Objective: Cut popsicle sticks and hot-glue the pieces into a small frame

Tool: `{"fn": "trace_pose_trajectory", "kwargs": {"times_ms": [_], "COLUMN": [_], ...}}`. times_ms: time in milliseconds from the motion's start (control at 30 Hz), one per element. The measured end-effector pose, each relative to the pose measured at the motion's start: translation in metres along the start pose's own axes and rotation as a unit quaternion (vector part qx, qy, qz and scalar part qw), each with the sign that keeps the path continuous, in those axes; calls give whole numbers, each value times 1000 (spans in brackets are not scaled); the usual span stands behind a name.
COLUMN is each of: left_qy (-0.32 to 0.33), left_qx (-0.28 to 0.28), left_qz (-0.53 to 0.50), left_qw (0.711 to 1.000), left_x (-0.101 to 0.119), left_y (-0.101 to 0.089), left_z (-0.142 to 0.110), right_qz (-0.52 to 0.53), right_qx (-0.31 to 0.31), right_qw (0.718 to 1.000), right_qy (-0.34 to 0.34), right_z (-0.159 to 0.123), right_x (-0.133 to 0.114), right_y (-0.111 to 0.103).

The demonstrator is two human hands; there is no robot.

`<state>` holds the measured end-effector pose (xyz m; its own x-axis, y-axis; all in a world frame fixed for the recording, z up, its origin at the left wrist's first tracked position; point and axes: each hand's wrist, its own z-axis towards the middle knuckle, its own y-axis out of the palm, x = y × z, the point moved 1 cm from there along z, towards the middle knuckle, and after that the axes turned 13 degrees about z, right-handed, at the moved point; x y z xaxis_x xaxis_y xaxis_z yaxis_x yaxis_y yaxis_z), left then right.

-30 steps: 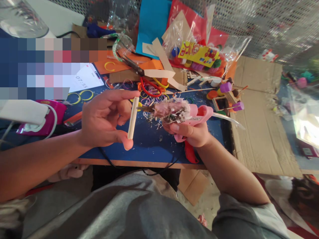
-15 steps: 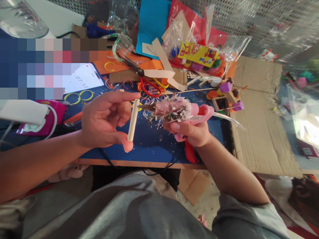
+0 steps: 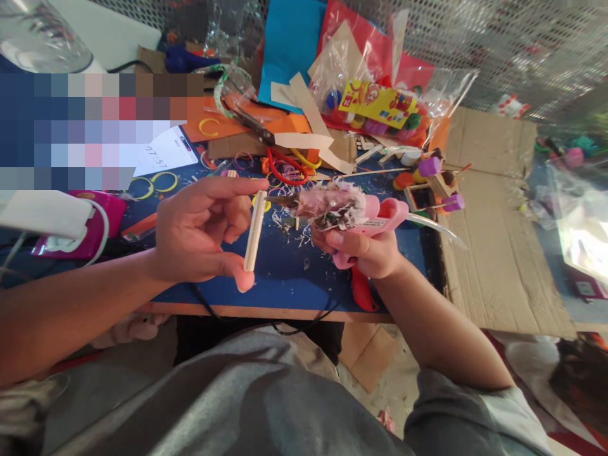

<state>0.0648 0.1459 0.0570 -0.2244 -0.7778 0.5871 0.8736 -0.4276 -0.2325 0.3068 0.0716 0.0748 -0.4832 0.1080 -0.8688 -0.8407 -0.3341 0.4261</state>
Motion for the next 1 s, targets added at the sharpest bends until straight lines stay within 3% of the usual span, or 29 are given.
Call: {"fn": "trace_pose_trajectory", "kwargs": {"times_ms": [267, 433, 833, 1000], "left_qy": [-13, 3, -19, 56], "left_qx": [-4, -8, -7, 8], "left_qz": [8, 20, 8, -20], "left_qw": [1000, 1000, 1000, 998], "left_x": [-11, -5, -8, -5], "left_y": [2, -1, 1, 1], "left_z": [-7, -2, -6, 6], "right_qz": [-17, -27, -18, -22], "right_qx": [22, 38, 28, 60], "right_qw": [999, 998, 999, 998], "right_qy": [17, 28, 12, 10], "right_z": [-1, -2, -2, -7], "right_x": [0, 0, 0, 1], "right_y": [-3, -4, -1, -8]}}
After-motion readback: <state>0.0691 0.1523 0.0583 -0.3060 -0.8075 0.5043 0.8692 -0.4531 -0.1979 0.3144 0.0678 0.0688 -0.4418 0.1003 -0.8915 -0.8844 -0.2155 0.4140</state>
